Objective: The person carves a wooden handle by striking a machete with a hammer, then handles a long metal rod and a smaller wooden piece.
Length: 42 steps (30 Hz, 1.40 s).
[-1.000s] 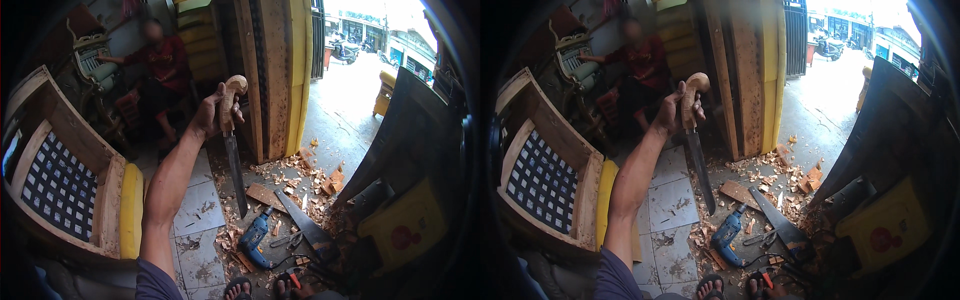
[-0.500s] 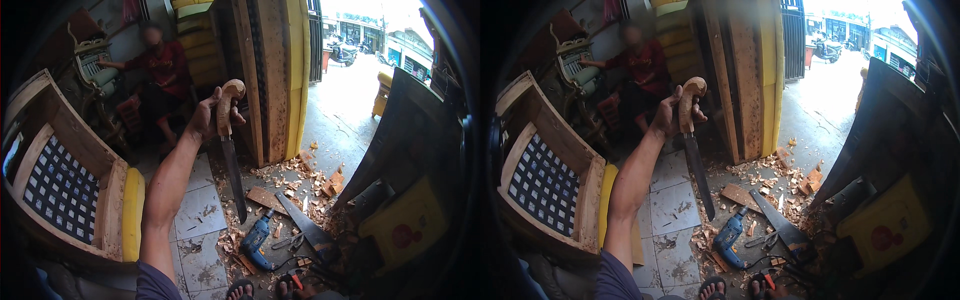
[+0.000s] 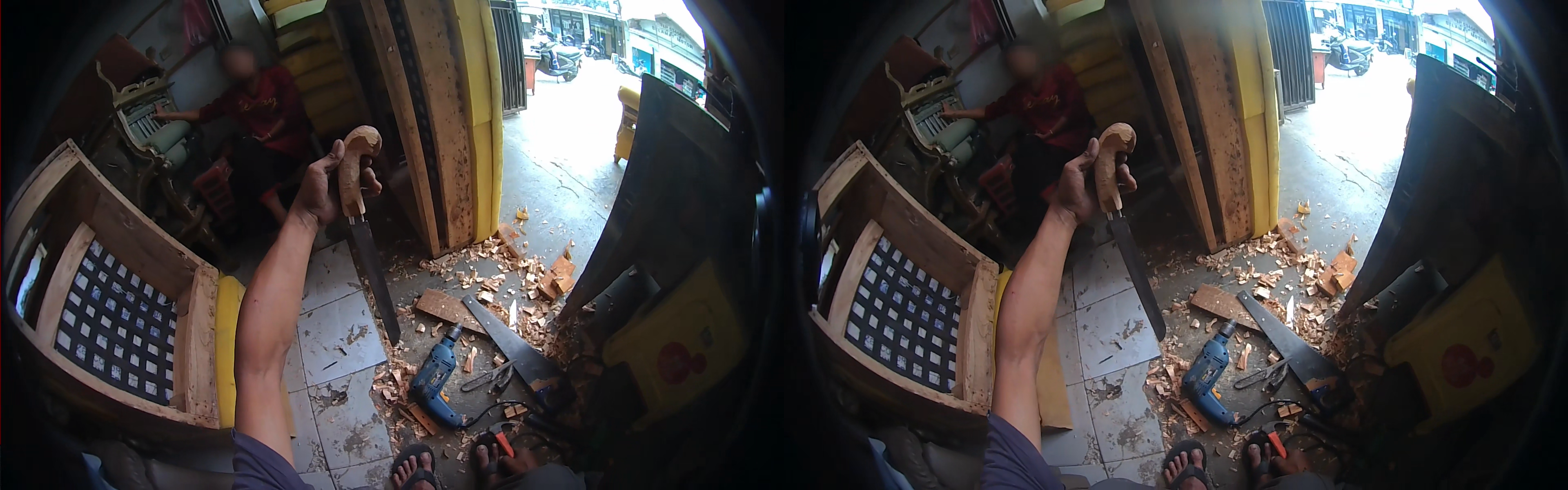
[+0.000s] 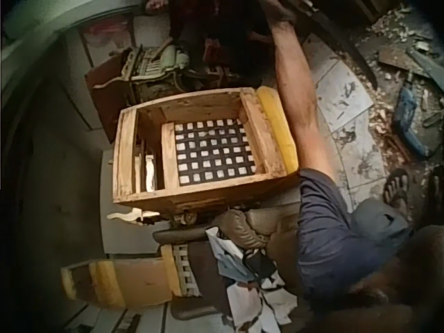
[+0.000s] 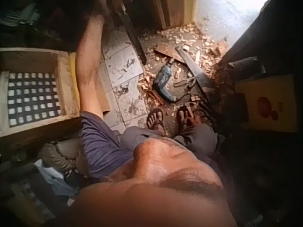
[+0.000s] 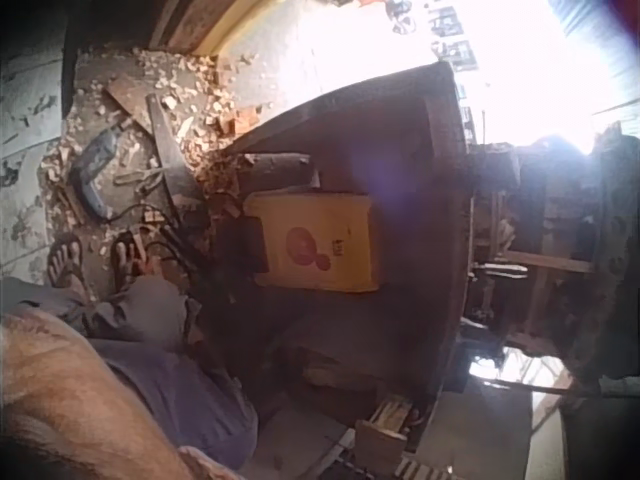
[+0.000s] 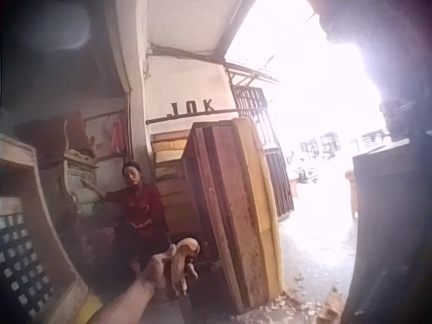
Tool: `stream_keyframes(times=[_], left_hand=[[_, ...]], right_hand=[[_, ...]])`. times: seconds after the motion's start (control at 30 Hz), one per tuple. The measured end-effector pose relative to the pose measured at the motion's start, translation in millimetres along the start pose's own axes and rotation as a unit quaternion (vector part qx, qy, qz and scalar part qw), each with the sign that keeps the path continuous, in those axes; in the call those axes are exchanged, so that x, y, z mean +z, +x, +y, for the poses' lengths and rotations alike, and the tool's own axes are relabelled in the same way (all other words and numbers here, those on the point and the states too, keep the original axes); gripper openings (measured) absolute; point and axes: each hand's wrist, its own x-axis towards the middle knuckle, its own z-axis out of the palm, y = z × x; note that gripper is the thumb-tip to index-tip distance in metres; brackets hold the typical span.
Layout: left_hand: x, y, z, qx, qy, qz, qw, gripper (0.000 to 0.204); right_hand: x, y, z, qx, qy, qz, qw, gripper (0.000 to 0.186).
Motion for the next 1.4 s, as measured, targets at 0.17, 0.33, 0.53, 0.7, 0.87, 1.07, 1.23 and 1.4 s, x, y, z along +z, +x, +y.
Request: stream_keyframes(times=[0.17, 0.33, 0.53, 0.7, 0.87, 1.07, 1.23, 1.4], left_hand=[[-8.9, -3.6, 4.8, -0.04, 0.016, 0.003, 0.999, 0.056], [-10.1, -3.8, 6.8, -0.05, 0.02, -0.006, 0.999, 0.055], [-1.9, -0.6, 6.0, -0.059, 0.032, 0.018, 0.998, 0.056], [0.9, 5.9, 5.5, -0.051, 0.077, 0.008, 0.996, 0.056], [3.0, 9.5, 6.3, -0.079, 0.085, -0.013, 0.993, 0.057], [10.4, 7.7, 7.7, -0.12, 0.082, -0.013, 0.989, 0.058], [9.5, 9.4, 12.2, -0.169, 0.103, -0.021, 0.98, 0.057], [9.9, 16.2, 14.0, -0.301, 0.135, -0.066, 0.942, 0.058]], right_hand=[[0.3, -4.0, 2.2, 0.001, 0.001, -0.009, 1.0, 0.068], [2.0, -5.7, 4.9, 0.004, 0.004, -0.017, 1.0, 0.068], [3.3, -7.0, 6.2, 0.008, 0.005, -0.024, 1.0, 0.068], [1.3, -6.5, 6.0, 0.008, 0.005, -0.025, 1.0, 0.069], [-0.4, -7.8, 5.7, 0.008, 0.009, -0.025, 1.0, 0.069], [-4.8, -5.3, 4.1, 0.004, 0.004, -0.021, 1.0, 0.069], [-16.4, 0.0, 4.0, -0.002, -0.004, -0.016, 1.0, 0.07], [-22.6, 7.2, 5.3, 0.006, -0.016, -0.01, 1.0, 0.07]])
